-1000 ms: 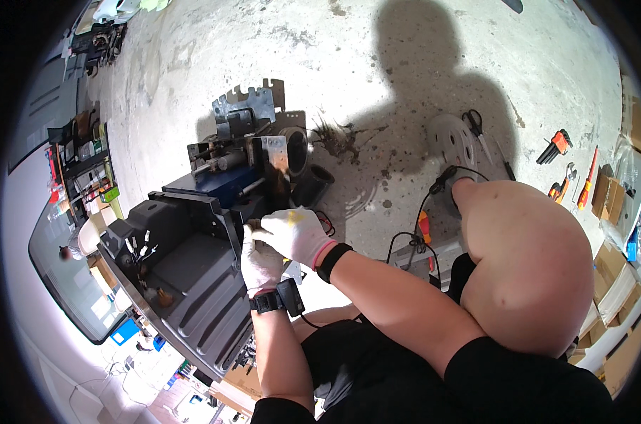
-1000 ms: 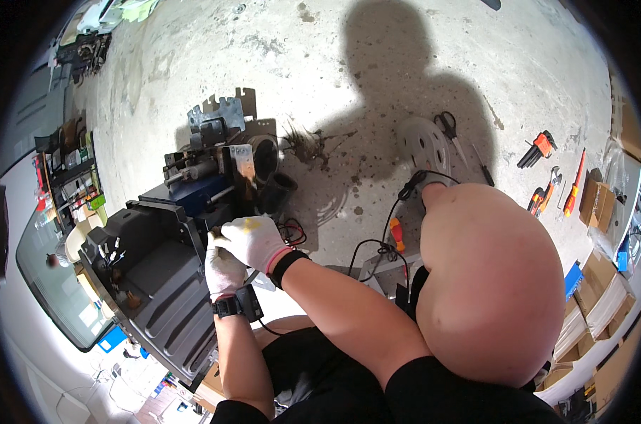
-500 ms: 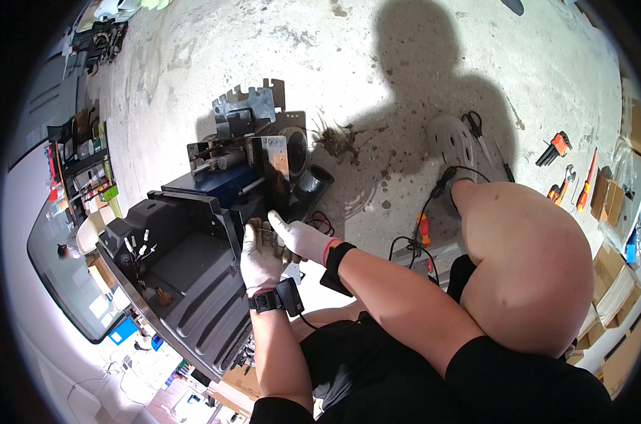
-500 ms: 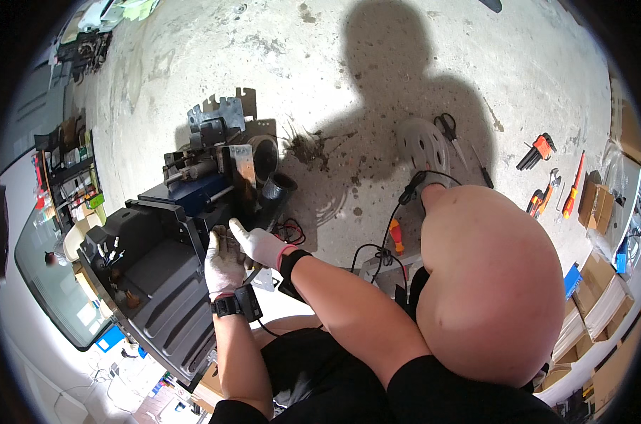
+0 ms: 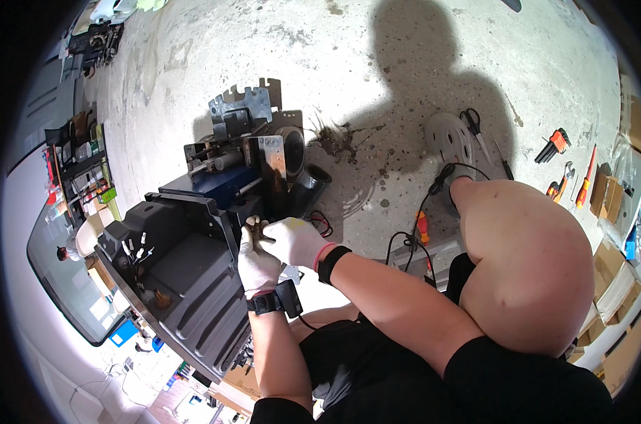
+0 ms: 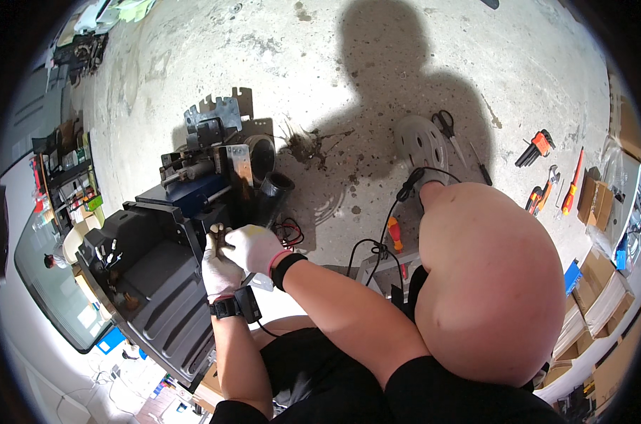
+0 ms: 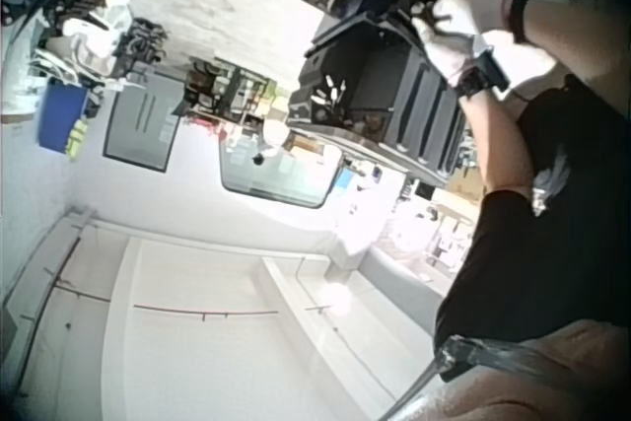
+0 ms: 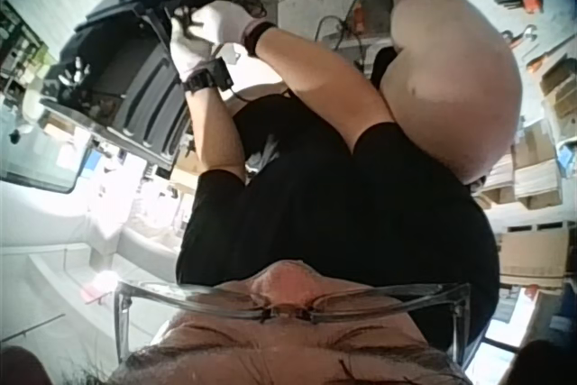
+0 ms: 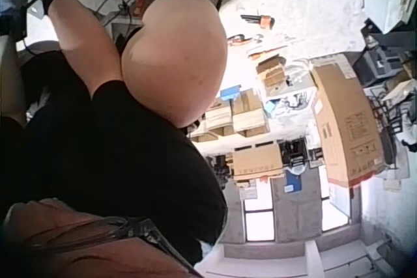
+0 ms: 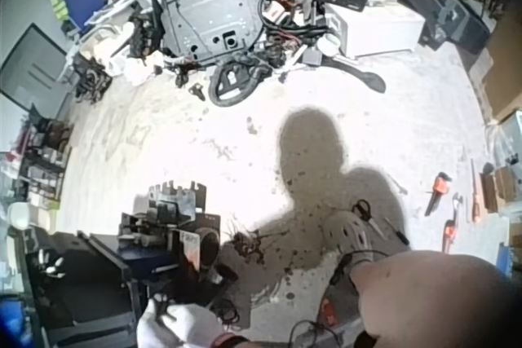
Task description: Replacing a filter and adjusting electrical connections on a large mechanical unit using hand tools.
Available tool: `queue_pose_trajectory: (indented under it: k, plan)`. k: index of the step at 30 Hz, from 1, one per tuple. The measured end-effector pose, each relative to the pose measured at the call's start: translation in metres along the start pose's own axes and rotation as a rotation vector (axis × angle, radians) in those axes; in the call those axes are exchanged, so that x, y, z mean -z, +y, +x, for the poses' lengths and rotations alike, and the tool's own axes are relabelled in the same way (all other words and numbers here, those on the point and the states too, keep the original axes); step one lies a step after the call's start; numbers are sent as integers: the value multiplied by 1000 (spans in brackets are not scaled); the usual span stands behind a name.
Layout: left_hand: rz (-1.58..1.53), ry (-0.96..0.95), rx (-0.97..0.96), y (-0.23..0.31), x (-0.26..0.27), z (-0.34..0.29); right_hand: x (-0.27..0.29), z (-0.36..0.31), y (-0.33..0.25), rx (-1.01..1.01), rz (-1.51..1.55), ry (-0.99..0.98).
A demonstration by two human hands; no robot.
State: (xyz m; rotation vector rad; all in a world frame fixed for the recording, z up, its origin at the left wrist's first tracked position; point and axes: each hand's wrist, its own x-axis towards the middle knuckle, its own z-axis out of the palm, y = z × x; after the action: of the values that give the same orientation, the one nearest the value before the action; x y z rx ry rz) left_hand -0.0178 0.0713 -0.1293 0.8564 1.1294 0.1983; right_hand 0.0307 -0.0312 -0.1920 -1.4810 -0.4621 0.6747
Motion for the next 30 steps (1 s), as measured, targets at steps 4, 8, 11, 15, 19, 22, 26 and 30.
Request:
queue_pose_trajectory:
  k: [4, 8, 11, 15, 19, 22, 26, 30]
  plan:
    - [-85, -9, -15, 5, 14, 2, 6, 0, -16, 79, -50, 65]
    - [48, -17, 24, -3, 11, -3, 18, 2, -20, -182, 22, 169]
    - [248, 8, -55, -8, 7, -8, 19, 14, -15, -68, -35, 308]
    - [328, -6, 7, -8, 10, -22, 22, 27, -31, 59, -117, 259]
    - [1386, 93, -323, -20, 28, -48, -2, 34, -41, 227, -325, 158]
    - [796, 226, -121, -33, 79, -36, -26, 36, -51, 162, -374, 157]
    - [-61, 332, 210, -24, 87, -49, -42, 44, -52, 80, -463, 209]
    - [-65, 438, 231, -12, 77, -69, -51, 49, -41, 176, -481, 268]
